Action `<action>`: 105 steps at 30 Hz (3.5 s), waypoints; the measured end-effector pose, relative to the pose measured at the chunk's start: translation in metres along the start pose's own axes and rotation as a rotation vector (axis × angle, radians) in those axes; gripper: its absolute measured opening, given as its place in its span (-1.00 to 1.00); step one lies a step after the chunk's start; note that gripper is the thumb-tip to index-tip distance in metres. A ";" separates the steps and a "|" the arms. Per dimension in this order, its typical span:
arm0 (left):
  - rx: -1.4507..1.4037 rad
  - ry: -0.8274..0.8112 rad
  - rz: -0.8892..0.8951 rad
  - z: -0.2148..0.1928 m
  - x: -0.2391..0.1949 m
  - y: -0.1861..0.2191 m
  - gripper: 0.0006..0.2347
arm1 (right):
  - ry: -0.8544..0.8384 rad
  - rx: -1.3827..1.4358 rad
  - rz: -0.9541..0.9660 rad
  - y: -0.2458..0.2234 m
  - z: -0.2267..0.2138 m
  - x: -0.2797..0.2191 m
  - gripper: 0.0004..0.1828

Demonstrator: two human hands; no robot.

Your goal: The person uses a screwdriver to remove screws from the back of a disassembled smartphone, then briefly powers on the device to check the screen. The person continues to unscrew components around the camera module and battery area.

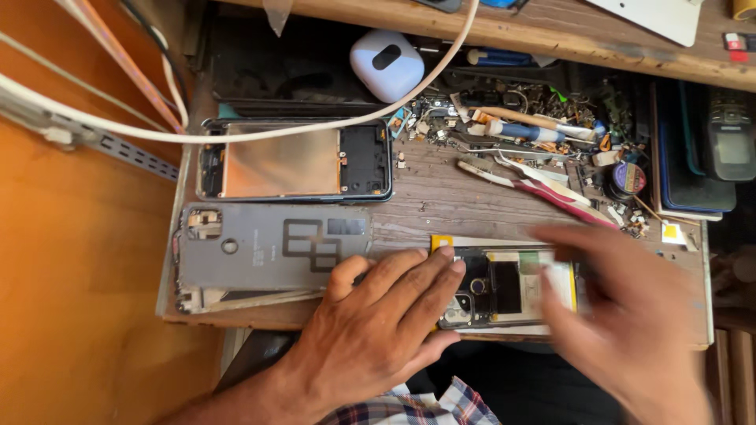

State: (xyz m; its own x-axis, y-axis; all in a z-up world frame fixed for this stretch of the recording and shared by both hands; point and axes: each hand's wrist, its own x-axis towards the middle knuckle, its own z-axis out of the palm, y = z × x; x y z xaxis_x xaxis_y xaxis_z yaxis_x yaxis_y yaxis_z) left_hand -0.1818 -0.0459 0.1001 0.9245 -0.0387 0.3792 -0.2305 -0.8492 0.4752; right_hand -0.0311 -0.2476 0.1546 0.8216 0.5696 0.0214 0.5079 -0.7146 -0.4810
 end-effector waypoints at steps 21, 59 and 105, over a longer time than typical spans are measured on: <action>0.053 0.047 0.064 -0.005 -0.005 -0.009 -0.57 | -0.062 -0.141 -0.245 -0.033 0.034 0.059 -0.82; 0.157 -0.005 -0.011 0.011 0.001 -0.001 -0.50 | -0.113 0.181 0.282 0.073 -0.010 -0.051 -0.88; 0.175 0.034 -0.003 0.012 0.003 0.000 -0.51 | 0.110 -0.151 -0.010 0.063 -0.010 -0.056 -0.73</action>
State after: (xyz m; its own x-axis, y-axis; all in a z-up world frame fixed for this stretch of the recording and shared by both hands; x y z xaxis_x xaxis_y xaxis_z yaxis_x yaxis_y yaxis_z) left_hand -0.1749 -0.0522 0.0915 0.9138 -0.0206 0.4056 -0.1685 -0.9280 0.3324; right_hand -0.0425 -0.3285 0.1319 0.8355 0.5351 0.1249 0.5424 -0.7668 -0.3432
